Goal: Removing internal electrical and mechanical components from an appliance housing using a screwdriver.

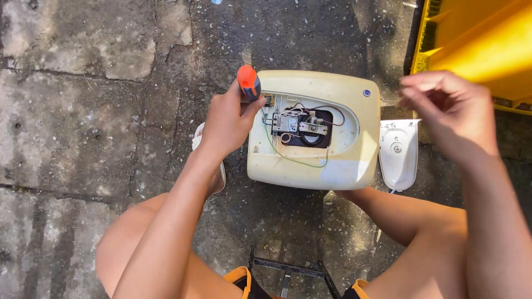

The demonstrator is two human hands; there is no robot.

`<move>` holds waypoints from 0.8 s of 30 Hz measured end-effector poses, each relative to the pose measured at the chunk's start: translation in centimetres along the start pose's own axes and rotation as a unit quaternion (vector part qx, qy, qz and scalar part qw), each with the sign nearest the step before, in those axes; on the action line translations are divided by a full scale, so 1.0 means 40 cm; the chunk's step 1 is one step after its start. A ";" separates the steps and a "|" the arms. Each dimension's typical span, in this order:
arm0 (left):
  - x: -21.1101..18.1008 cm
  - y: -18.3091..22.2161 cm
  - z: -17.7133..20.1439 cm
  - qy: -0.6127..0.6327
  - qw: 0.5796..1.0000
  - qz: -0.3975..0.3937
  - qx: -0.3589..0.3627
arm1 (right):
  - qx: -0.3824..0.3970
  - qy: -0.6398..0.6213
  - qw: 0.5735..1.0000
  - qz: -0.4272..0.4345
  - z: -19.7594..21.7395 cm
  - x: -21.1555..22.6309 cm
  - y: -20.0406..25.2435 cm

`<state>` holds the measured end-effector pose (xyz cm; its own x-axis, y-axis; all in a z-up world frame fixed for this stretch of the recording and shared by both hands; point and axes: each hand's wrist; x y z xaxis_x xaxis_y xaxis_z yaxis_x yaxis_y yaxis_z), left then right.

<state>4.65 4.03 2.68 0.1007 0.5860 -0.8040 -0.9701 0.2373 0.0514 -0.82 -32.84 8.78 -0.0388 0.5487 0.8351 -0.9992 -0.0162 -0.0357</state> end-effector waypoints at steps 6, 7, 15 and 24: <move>-0.013 0.038 0.074 0.029 0.992 -0.104 -0.065 | 0.186 0.367 0.911 0.034 -0.283 0.121 -0.069; -0.019 0.036 0.085 0.032 0.992 -0.098 -0.068 | 0.207 0.388 0.896 0.056 -0.324 0.103 -0.081; -0.062 0.038 0.143 0.065 0.990 -0.095 -0.076 | 0.257 0.424 0.866 0.066 -0.460 -0.012 -0.126; -0.043 0.017 0.138 0.027 0.991 -0.076 -0.110 | 0.340 0.450 0.824 -0.052 -0.523 -0.043 -0.174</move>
<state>5.05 7.45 7.38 0.2430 0.5130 -0.8233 -0.9699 0.1413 -0.1982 6.33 -16.17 -3.90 -0.2390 0.9693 0.0572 -0.7807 -0.2268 0.5823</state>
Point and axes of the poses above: each hand's wrist, its own y-axis away from the middle knuckle, its own z-axis out of the back of the hand, x = y × z, and after that the axes turned 1 degree about -z, right-handed
